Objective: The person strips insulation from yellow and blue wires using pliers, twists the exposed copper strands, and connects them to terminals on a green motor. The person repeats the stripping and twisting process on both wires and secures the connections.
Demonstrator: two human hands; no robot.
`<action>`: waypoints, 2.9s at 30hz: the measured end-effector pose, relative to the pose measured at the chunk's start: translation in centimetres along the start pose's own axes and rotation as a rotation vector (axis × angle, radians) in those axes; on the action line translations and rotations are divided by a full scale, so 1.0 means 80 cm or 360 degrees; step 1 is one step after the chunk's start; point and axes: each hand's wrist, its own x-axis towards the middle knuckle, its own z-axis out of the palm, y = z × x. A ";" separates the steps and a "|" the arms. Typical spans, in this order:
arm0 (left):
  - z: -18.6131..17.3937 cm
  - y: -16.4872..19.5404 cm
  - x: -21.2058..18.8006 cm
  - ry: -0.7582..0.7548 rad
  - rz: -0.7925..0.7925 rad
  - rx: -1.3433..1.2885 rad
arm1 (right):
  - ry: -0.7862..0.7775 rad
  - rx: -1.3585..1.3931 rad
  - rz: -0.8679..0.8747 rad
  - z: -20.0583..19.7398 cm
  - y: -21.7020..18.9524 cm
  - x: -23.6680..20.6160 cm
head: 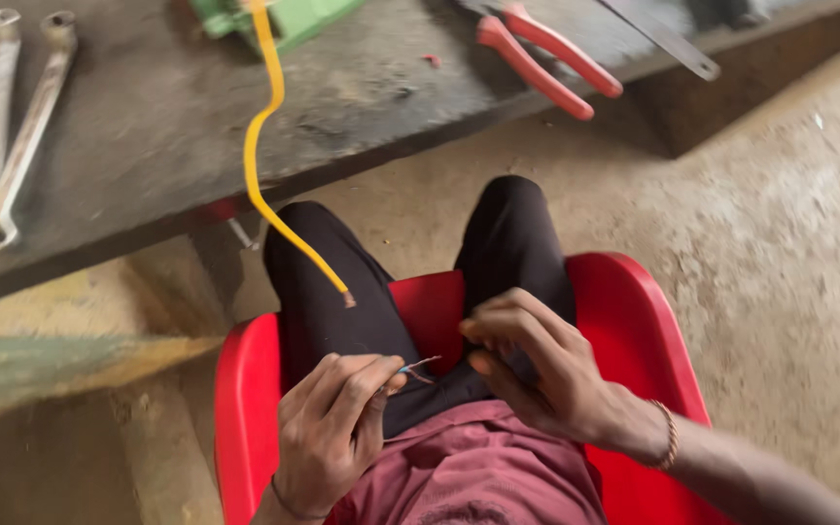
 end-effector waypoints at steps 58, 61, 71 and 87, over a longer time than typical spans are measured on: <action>-0.038 -0.202 0.324 0.0443 0.0103 0.0864 | 0.0566 0.0966 -0.0050 0.055 0.169 0.381; -0.042 -0.200 0.325 0.0407 0.0087 0.0874 | 0.0583 0.0976 -0.0067 0.058 0.170 0.383; -0.040 -0.197 0.333 0.0394 0.0089 0.1012 | 0.0622 0.0985 0.0100 0.061 0.170 0.385; -0.048 -0.188 0.345 0.0333 0.0095 0.1080 | 0.0887 -0.0095 -0.0110 0.073 0.137 0.379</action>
